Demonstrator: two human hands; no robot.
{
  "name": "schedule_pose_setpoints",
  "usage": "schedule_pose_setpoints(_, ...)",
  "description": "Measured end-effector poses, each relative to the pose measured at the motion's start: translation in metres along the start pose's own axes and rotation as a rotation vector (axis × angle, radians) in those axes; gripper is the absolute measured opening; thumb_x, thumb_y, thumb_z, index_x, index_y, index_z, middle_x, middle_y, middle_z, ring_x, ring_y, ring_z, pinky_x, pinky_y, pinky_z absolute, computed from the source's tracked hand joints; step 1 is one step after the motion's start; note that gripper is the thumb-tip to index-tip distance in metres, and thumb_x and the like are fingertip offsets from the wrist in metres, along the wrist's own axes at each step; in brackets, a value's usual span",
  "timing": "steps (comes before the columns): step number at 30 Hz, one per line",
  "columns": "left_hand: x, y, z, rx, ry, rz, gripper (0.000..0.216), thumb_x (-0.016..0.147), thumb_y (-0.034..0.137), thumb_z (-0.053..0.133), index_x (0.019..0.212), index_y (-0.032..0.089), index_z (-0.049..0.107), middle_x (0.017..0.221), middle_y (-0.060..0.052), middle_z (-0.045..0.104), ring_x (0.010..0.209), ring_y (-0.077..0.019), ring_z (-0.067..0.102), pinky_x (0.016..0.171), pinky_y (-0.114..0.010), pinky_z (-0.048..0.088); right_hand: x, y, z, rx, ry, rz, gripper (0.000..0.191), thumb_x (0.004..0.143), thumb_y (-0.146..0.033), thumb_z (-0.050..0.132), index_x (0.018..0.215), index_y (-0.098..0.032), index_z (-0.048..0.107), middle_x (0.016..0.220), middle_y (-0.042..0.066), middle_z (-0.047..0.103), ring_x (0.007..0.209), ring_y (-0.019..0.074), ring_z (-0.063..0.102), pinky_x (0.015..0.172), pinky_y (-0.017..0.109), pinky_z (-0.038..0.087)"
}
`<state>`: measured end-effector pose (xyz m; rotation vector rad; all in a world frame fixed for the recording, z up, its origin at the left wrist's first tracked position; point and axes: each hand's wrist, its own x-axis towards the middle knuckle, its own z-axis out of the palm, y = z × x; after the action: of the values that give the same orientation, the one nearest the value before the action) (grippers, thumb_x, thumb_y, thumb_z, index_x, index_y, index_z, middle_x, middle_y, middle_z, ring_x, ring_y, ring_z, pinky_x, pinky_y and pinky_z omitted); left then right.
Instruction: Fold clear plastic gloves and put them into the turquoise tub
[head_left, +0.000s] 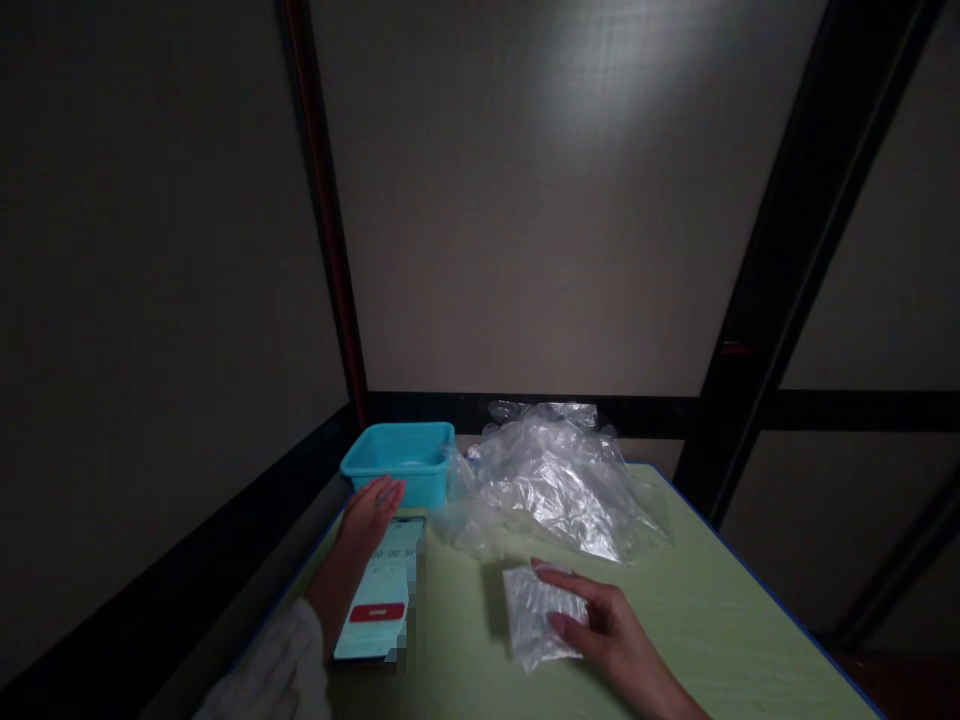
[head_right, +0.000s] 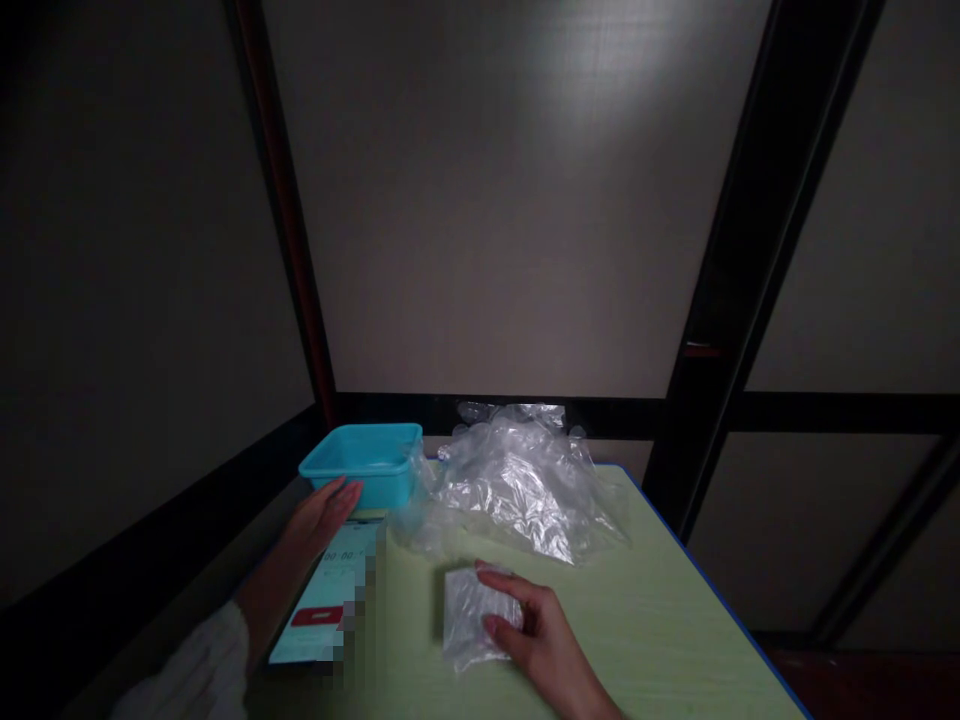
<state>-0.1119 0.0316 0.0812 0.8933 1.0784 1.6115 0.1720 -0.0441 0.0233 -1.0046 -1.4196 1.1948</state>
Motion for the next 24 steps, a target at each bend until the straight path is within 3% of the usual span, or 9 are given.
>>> schedule_pose_setpoints(5,0.013,-0.010,-0.003,0.039,-0.023,-0.034,0.026,0.071,0.013,0.055,0.093,0.021,0.065,0.113,-0.006,0.063,0.122,-0.0252,0.047,0.100,-0.038,0.043,-0.002,0.003,-0.001,-0.026,-0.030,-0.005,0.046,0.068,-0.048,0.072,0.107,-0.024,0.067,0.123,0.012,0.059,0.117,0.0303,0.051,0.098,0.044,0.040)
schedule_pose_setpoints(11,0.006,-0.016,-0.017,0.046,-0.158,-0.010,0.032,0.075,0.013,0.056,0.106,0.020,0.061,0.121,-0.004,0.060,0.121,-0.0220,0.047,0.103,-0.035,0.038,-0.006,0.009,-0.004,-0.039,-0.063,-0.006,0.041,0.074,-0.042,0.070,0.111,-0.027,0.065,0.127,0.009,0.056,0.120,0.0282,0.048,0.099,0.043,0.039)
schedule_pose_setpoints(15,-0.004,-0.007,-0.013,0.090,-0.090,0.007,0.024,0.071,0.012,0.062,0.092,0.022,0.066,0.118,-0.004,0.062,0.127,-0.0260,0.041,0.099,-0.036,0.042,-0.006,0.011,-0.006,-0.060,-0.075,-0.009,0.041,0.076,-0.040,0.069,0.114,-0.026,0.063,0.128,0.009,0.055,0.121,0.0274,0.047,0.101,0.043,0.038)
schedule_pose_setpoints(19,-0.018,0.002,-0.012,0.066,-0.087,0.022,0.023,0.073,0.014,0.063,0.093,0.024,0.066,0.120,-0.005,0.061,0.129,-0.0272,0.037,0.096,-0.036,0.045,-0.005,0.007,-0.004,-0.069,-0.064,-0.011,0.041,0.075,-0.042,0.069,0.112,-0.026,0.065,0.126,0.010,0.057,0.120,0.0275,0.048,0.101,0.042,0.038)
schedule_pose_setpoints(22,-0.015,0.003,-0.003,-0.002,-0.056,-0.010,0.026,0.074,0.014,0.063,0.098,0.023,0.064,0.117,-0.007,0.063,0.126,-0.0277,0.042,0.093,-0.036,0.047,-0.004,0.003,-0.002,-0.076,-0.047,-0.008,0.043,0.072,-0.046,0.069,0.110,-0.024,0.066,0.124,0.011,0.058,0.119,0.0286,0.049,0.101,0.044,0.037)
schedule_pose_setpoints(24,-0.004,-0.001,0.010,-0.141,0.046,-0.102,0.025,0.075,0.014,0.062,0.100,0.019,0.061,0.108,-0.008,0.066,0.118,-0.0271,0.051,0.091,-0.036,0.049,-0.004,0.001,-0.002,-0.083,-0.038,-0.016,0.042,0.072,-0.046,0.069,0.108,-0.025,0.067,0.123,0.011,0.059,0.118,0.0285,0.050,0.102,0.045,0.035)
